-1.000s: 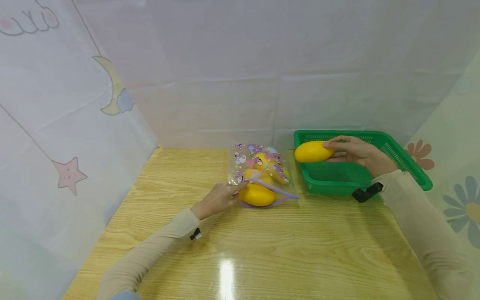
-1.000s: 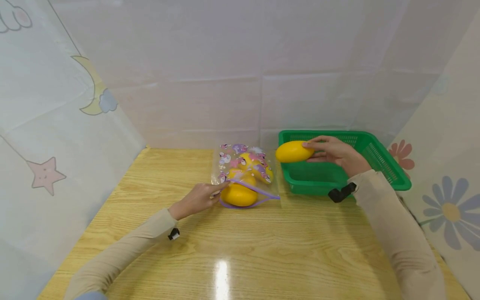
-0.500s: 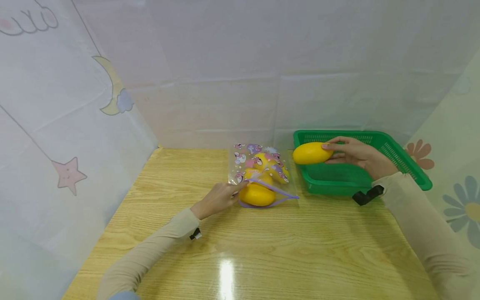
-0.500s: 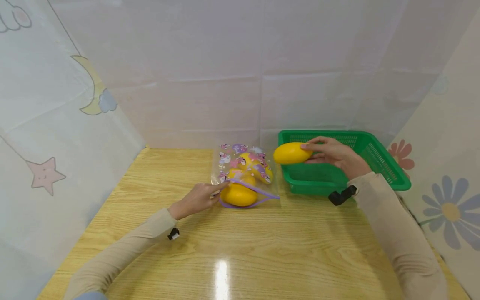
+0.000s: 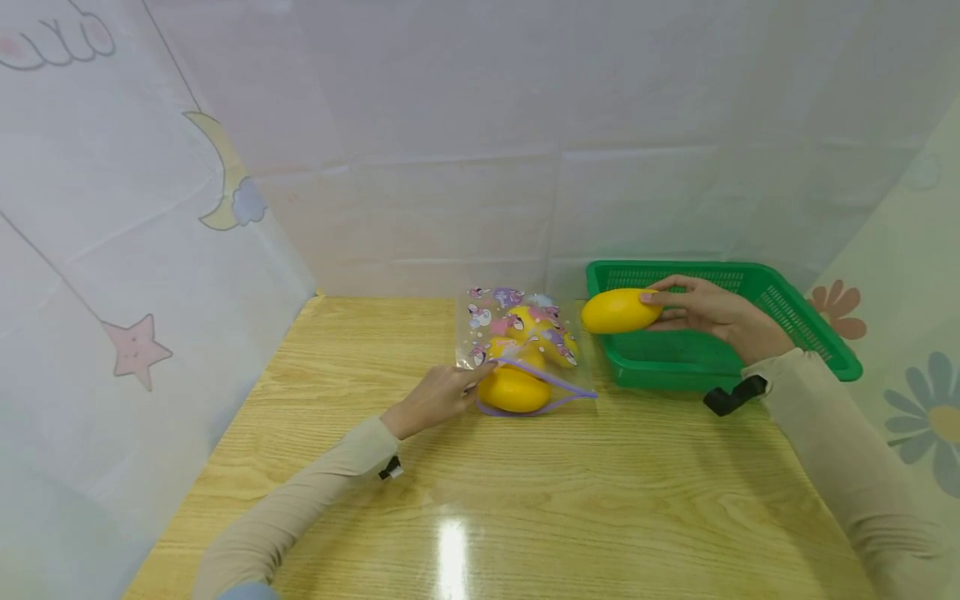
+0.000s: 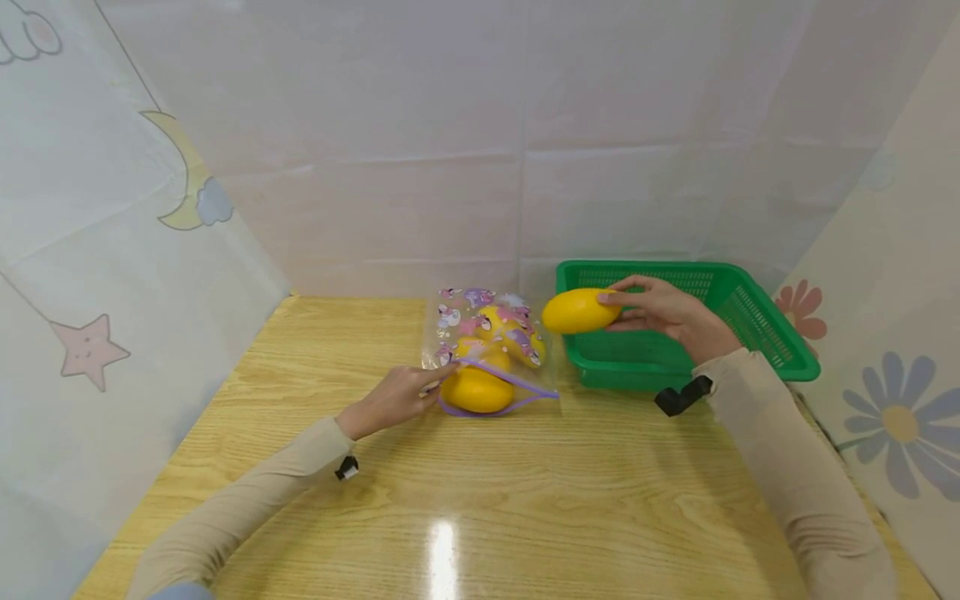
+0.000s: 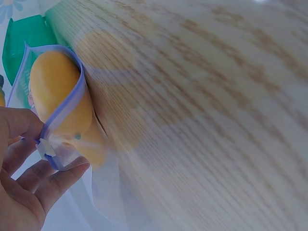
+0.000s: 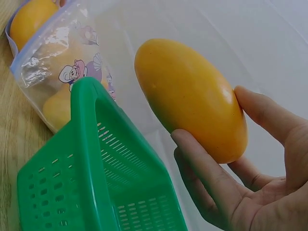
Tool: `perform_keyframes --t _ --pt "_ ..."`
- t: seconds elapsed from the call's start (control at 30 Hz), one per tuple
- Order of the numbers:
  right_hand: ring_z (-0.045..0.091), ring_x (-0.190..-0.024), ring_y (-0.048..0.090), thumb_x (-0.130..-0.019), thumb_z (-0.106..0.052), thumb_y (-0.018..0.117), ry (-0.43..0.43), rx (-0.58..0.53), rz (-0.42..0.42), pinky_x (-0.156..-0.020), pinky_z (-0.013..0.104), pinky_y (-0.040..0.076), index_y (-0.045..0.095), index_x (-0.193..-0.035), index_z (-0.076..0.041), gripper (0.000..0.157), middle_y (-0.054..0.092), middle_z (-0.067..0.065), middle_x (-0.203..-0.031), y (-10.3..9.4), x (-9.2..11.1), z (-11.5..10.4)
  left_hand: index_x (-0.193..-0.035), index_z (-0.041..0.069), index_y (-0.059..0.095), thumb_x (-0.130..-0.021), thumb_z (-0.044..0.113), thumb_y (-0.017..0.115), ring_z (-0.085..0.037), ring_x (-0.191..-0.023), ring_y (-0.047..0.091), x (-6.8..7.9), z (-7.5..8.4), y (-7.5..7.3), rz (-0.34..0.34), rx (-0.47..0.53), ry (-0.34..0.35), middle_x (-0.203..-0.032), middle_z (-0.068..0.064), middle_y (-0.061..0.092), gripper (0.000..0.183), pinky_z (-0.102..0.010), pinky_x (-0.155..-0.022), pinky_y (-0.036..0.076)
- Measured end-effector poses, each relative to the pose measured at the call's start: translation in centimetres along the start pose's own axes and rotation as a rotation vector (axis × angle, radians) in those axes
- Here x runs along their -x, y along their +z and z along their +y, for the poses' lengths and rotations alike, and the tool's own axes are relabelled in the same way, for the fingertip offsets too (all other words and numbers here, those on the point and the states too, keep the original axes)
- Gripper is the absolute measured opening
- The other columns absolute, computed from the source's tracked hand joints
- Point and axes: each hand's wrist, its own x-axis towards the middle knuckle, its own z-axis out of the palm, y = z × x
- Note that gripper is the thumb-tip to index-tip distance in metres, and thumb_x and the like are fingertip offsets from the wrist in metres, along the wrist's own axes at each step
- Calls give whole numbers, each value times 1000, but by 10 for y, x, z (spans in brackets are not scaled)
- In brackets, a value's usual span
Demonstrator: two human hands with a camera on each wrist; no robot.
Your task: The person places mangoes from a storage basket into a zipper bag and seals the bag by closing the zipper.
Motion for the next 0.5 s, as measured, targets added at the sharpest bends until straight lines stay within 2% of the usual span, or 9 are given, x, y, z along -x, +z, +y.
perform_keyframes --t 0.27,0.5 --pt "26 -98 67 -99 -9 60 -21 18 -18 -92 45 52 51 -118 -5 21 48 11 -123 4 -1 2 -138 1 55 -83 -7 70 1 -46 16 -1 1 -1 -5 3 0 -51 11 34 58 -13 -43 18" --pt "27 -97 67 -99 -9 61 -30 28 -25 -91 46 52 50 -119 -3 24 54 10 -119 10 1 3 -139 0 53 -82 -7 71 2 -46 15 0 0 -1 25 7 21 -50 9 34 60 -14 -43 18"
